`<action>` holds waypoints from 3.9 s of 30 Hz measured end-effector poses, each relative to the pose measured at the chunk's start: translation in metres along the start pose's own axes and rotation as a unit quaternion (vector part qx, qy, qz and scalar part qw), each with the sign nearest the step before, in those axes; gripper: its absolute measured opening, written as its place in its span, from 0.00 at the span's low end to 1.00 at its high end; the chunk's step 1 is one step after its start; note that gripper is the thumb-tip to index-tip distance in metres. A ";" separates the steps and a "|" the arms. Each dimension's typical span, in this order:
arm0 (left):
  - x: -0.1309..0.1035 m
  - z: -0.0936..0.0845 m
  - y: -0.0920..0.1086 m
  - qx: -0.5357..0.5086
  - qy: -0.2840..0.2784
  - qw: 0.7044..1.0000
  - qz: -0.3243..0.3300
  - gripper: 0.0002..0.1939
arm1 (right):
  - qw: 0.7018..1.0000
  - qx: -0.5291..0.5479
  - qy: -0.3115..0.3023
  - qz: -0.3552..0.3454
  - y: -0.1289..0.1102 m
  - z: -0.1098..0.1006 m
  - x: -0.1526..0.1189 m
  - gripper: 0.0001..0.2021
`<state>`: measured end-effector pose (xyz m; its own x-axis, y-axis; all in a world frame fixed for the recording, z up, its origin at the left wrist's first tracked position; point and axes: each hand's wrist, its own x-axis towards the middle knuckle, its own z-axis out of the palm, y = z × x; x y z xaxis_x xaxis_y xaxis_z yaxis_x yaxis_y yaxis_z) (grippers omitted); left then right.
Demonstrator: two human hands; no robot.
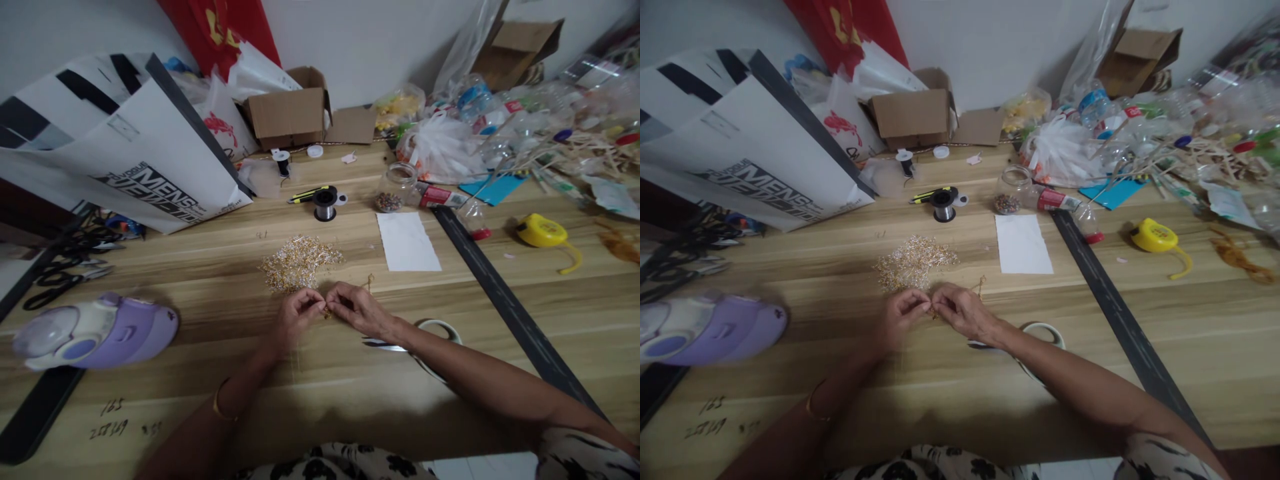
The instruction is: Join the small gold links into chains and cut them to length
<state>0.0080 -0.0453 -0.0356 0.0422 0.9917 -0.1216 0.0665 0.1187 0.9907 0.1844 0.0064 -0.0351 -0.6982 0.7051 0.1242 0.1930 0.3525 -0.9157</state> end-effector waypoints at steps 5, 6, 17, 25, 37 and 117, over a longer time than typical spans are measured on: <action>0.001 0.001 0.001 -0.028 -0.006 0.999 -0.017 0.14 | 0.998 0.058 0.010 0.024 0.000 0.000 0.001 0.12; 0.001 0.001 0.001 -0.022 -0.007 1.000 -0.018 0.13 | 0.997 0.072 0.010 0.030 -0.002 0.000 0.001 0.13; 0.002 -0.001 0.008 -0.032 -0.020 0.999 -0.037 0.13 | 0.991 0.129 0.011 0.047 -0.005 0.000 0.002 0.15; 0.003 -0.001 0.008 -0.069 -0.029 0.996 -0.052 0.14 | 0.986 0.158 0.011 0.054 -0.009 -0.001 0.002 0.14; 0.003 -0.003 0.006 -0.069 -0.012 0.996 -0.051 0.11 | 0.983 0.169 0.026 0.061 -0.009 -0.001 0.003 0.14; -0.009 0.006 0.001 0.313 0.047 0.929 0.191 0.06 | 0.999 -0.038 0.017 -0.035 -0.002 0.004 -0.004 0.03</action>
<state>0.0133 -0.0543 -0.0335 0.0968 0.9591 0.2661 0.6327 -0.2656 0.7274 0.1842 0.0008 -0.0354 -0.6878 0.6977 0.2003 0.1983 0.4460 -0.8728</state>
